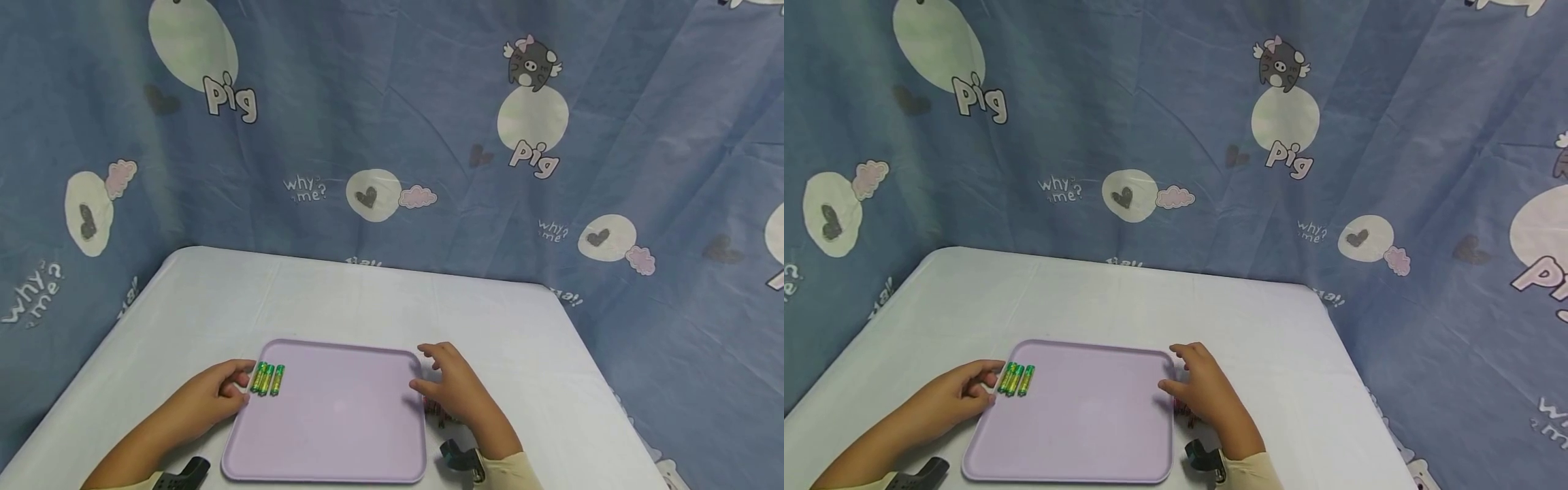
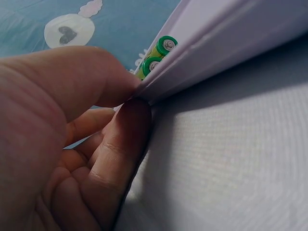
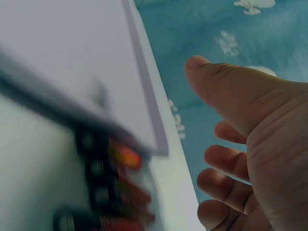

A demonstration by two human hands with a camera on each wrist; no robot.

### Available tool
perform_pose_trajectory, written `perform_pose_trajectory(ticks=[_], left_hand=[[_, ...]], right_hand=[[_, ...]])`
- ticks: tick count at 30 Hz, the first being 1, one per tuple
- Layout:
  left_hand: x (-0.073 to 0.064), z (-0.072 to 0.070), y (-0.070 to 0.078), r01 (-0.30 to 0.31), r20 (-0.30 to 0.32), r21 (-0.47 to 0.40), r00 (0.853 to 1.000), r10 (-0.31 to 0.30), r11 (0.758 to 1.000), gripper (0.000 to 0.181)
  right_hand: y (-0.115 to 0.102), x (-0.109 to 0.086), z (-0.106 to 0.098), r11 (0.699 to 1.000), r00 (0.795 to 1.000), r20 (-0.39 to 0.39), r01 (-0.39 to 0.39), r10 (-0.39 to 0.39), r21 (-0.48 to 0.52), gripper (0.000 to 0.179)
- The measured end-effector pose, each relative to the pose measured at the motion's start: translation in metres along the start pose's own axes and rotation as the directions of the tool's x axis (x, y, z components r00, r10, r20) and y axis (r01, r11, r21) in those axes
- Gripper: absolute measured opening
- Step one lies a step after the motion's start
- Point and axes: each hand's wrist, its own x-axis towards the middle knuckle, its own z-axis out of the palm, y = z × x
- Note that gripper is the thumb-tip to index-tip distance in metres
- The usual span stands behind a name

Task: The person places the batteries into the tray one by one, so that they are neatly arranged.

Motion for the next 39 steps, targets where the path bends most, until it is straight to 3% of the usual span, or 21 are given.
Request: perform_pose_trajectory(ticks=[15,22,30,34,39], left_hand=[[0.002,0.000,-0.002,0.024,0.003,-0.012,1.000,-0.024,1.000,0.064],[0.000,0.000,-0.002,-0.001,0.006,-0.020,1.000,0.001,1.000,0.063],[0.000,-0.002,0.002,0.030,0.009,0.002,1.000,-0.030,1.000,0.064],[-0.001,-0.001,0.001,0.023,0.009,-0.006,1.000,-0.023,1.000,0.064],[-0.001,-0.001,0.002,0.031,0.015,-0.009,0.999,-0.031,0.999,0.064]], right_hand=[[0.038,-0.030,-0.018,0.989,0.989,-0.039,-0.140,0.141,0.042,0.069],[0.053,-0.043,-0.025,0.975,0.977,0.031,-0.211,0.209,0.072,0.085],[0.060,-0.049,-0.026,0.970,0.963,0.134,-0.240,0.232,0.046,0.101],[0.060,-0.051,-0.025,0.971,0.964,0.149,-0.232,0.220,0.065,0.095],[0.061,-0.053,-0.024,0.980,0.972,0.150,-0.190,0.178,0.066,0.072]])
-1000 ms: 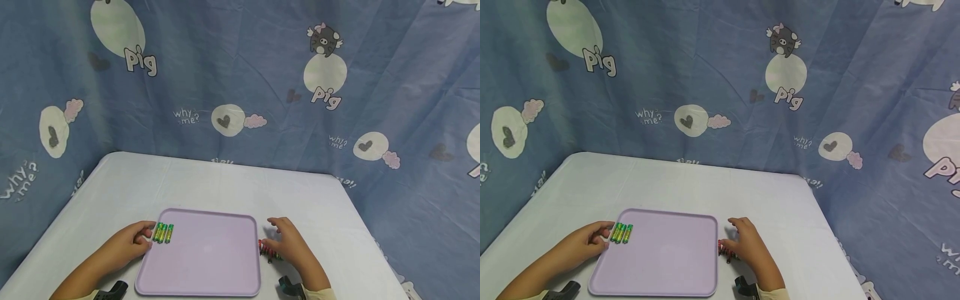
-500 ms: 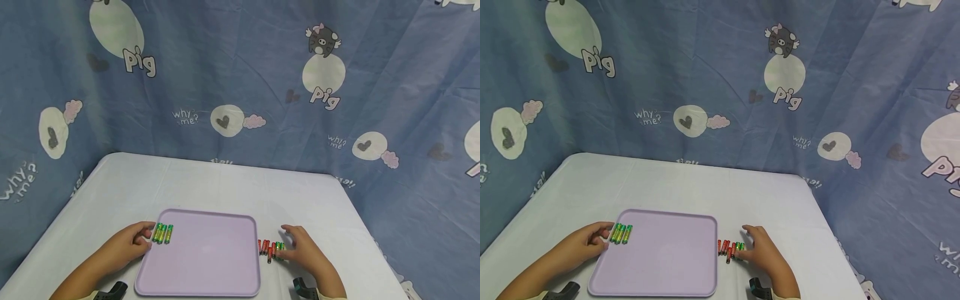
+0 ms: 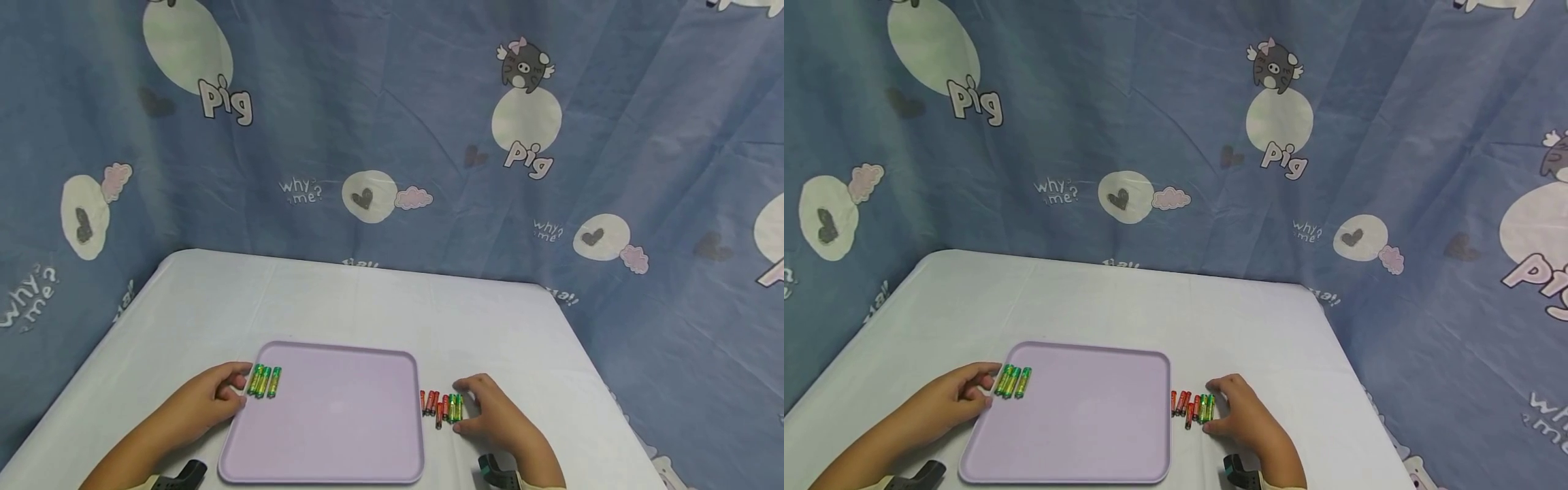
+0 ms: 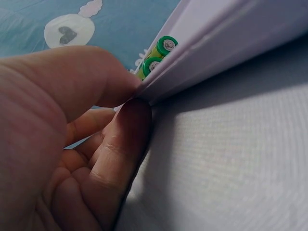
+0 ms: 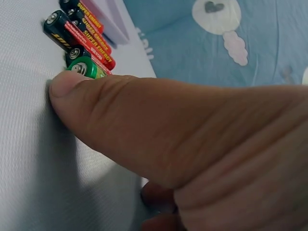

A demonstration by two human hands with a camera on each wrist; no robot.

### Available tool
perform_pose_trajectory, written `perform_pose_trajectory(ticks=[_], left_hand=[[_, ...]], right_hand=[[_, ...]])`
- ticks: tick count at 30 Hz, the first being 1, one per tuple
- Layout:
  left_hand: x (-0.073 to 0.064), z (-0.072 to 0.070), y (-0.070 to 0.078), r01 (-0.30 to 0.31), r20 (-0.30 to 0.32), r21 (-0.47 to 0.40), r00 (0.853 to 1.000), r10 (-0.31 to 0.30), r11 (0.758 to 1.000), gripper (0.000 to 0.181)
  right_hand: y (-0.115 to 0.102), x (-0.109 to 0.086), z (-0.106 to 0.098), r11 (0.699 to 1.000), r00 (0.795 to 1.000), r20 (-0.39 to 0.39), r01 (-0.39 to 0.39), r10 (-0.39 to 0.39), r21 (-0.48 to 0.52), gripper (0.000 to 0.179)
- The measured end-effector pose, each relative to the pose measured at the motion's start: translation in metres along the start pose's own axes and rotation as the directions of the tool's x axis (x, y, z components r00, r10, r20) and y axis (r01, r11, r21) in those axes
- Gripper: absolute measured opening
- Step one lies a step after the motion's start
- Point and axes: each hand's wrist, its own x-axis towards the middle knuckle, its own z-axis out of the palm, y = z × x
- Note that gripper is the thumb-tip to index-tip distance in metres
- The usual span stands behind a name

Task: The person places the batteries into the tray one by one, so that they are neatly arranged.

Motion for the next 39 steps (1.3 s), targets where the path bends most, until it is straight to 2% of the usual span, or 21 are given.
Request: perform_pose_trajectory(ticks=[4,11,18,25,29,34,39], left_hand=[[0.000,0.000,0.000,-0.006,0.003,0.000,1.000,0.006,1.000,0.064],[0.000,0.001,0.000,0.008,0.002,0.001,1.000,-0.008,1.000,0.064],[0.000,0.000,0.000,0.022,0.019,-0.019,1.000,-0.022,1.000,0.064],[0.000,0.001,0.000,0.027,0.013,-0.022,1.000,-0.027,0.999,0.064],[-0.001,0.000,-0.001,0.011,0.010,-0.025,1.000,-0.011,1.000,0.064],[-0.001,0.000,-0.003,-0.021,-0.001,-0.026,1.000,0.021,0.999,0.062],[0.000,0.001,-0.004,-0.034,-0.003,-0.024,0.999,0.034,0.999,0.062]], right_hand=[[-0.001,-0.002,0.000,0.999,0.999,0.000,0.034,-0.034,-0.012,0.058],[-0.002,-0.004,-0.001,0.998,0.998,-0.002,0.057,-0.057,-0.016,0.053],[0.002,-0.004,-0.002,0.999,0.999,-0.027,0.042,-0.043,-0.024,0.049],[0.004,-0.001,-0.003,1.000,0.999,-0.038,0.022,-0.021,0.012,0.053],[0.002,0.001,-0.004,1.000,0.999,-0.039,-0.005,0.006,0.030,0.054],[-0.001,0.004,-0.003,0.999,0.995,-0.082,-0.047,0.048,0.012,0.055],[-0.006,0.007,-0.004,0.999,0.992,-0.122,-0.045,0.044,-0.006,0.054]])
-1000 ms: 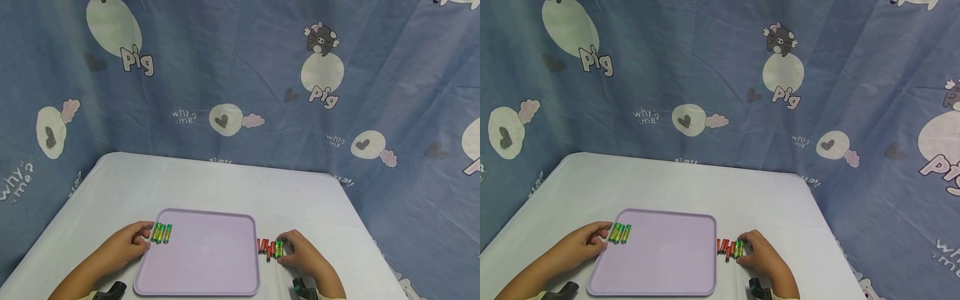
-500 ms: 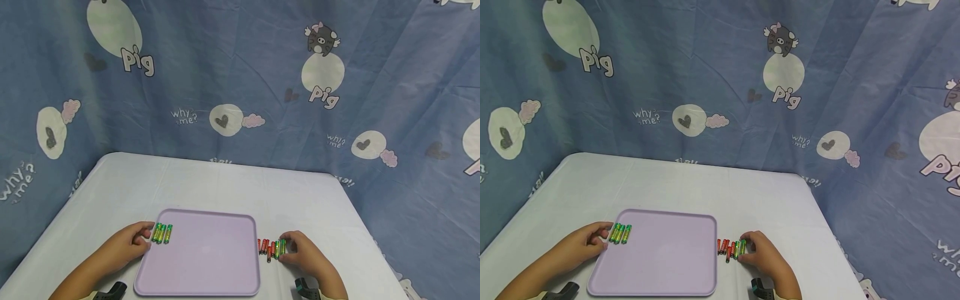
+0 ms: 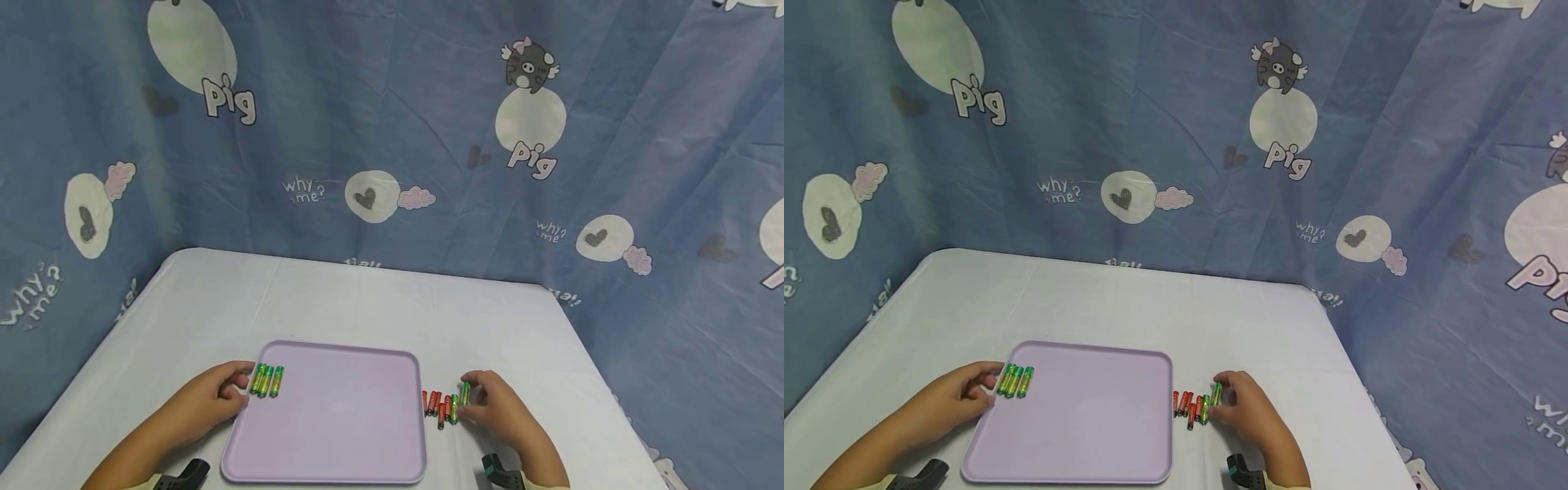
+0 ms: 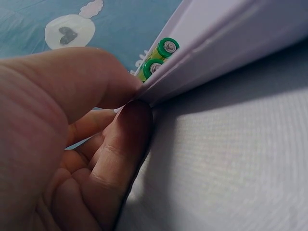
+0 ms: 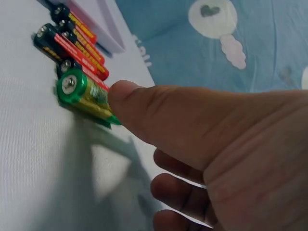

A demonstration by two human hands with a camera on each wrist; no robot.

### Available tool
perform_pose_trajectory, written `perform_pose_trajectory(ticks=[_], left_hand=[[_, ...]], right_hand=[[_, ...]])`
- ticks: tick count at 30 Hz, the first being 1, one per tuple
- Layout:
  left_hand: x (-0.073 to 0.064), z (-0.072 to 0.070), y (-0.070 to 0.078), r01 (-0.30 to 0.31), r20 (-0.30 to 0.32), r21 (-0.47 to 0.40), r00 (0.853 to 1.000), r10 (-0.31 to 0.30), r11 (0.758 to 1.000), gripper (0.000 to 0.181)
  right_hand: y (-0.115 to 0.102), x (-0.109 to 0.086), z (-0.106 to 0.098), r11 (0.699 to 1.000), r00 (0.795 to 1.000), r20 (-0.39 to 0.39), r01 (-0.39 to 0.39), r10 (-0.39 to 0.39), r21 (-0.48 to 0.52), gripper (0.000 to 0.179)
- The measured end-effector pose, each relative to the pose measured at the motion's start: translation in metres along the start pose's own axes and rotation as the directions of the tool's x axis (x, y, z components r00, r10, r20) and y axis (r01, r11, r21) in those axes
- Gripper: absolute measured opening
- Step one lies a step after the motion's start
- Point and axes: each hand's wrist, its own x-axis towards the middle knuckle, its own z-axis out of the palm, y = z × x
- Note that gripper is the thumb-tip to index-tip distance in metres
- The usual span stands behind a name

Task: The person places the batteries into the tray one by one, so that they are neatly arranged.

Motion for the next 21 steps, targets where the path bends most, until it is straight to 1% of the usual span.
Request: perform_pose_trajectory(ticks=[6,12,17,21], left_hand=[[0.000,0.000,0.001,0.007,0.006,0.002,1.000,-0.007,1.000,0.063],[0.000,0.000,-0.001,0.010,0.009,-0.016,1.000,-0.009,1.000,0.063],[-0.001,0.000,0.001,0.024,0.009,-0.010,1.000,-0.024,1.000,0.063],[-0.001,0.000,0.002,0.012,0.007,-0.012,1.000,-0.012,1.000,0.064]], right_hand=[[-0.010,0.007,-0.001,0.999,0.999,0.009,0.054,-0.054,0.003,0.053],[-0.026,0.017,0.000,0.994,0.993,0.035,0.113,-0.113,0.002,0.052],[-0.042,0.024,0.005,0.986,0.983,0.072,0.167,-0.167,0.016,0.052],[-0.052,0.029,0.009,0.976,0.971,0.092,0.219,-0.220,0.014,0.052]])
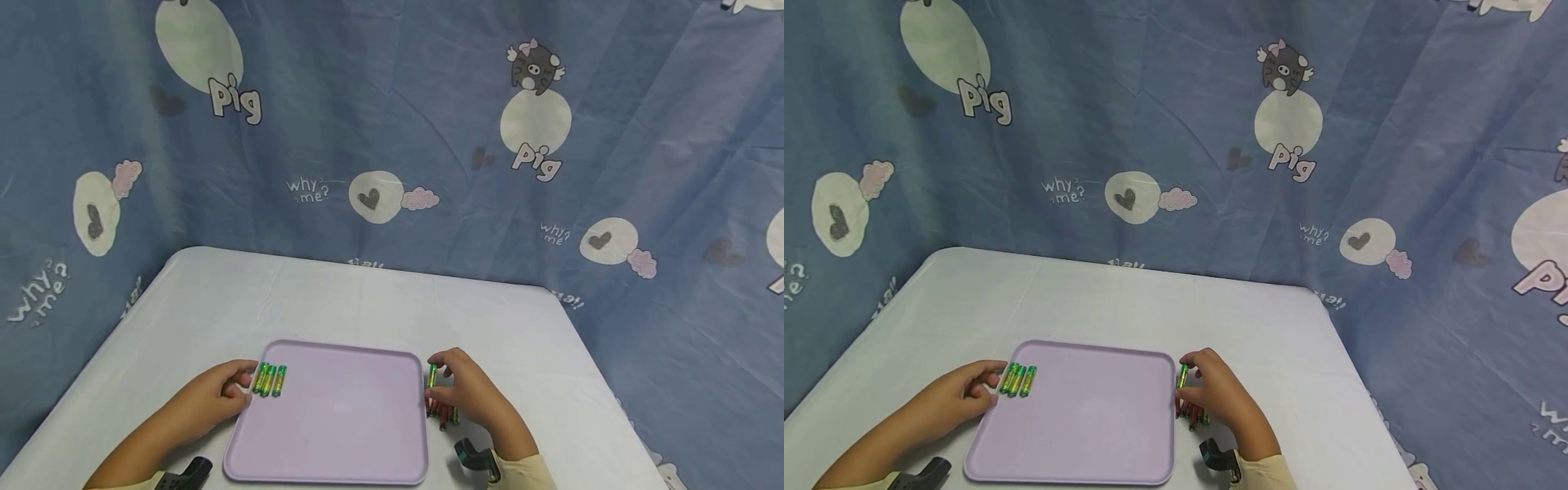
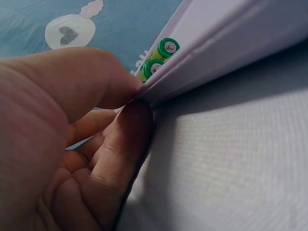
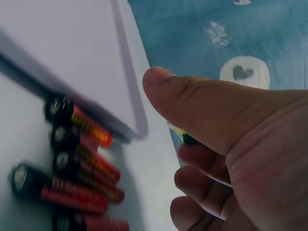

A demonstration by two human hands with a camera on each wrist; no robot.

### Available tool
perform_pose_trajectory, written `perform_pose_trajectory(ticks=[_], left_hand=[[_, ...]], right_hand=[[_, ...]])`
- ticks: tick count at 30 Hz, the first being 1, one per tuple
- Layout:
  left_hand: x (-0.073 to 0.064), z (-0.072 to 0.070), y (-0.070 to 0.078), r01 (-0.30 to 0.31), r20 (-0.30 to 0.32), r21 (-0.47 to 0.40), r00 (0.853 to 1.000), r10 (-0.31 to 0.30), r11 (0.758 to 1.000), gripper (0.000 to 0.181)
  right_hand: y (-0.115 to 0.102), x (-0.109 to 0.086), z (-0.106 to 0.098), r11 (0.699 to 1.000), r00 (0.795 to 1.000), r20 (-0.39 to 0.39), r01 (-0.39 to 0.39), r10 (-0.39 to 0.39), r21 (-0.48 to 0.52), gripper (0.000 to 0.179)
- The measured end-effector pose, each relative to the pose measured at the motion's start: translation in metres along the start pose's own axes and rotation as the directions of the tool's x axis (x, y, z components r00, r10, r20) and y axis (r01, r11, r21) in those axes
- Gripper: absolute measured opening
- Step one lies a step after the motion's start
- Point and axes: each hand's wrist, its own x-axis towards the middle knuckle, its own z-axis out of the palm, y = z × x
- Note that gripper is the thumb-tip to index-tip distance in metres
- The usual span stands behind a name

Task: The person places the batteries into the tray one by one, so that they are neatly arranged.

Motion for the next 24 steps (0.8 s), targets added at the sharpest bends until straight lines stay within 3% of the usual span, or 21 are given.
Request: perform_pose_trajectory(ticks=[18,24], left_hand=[[0.001,0.001,-0.001,-0.003,0.002,0.005,1.000,0.003,1.000,0.064],[0.001,0.000,-0.001,0.009,0.004,0.011,1.000,-0.009,1.000,0.063]], right_hand=[[-0.036,0.029,0.015,0.997,0.997,0.024,0.074,-0.074,-0.008,0.054],[-0.049,0.039,0.023,0.991,0.989,0.055,0.137,-0.137,0.003,0.053]])
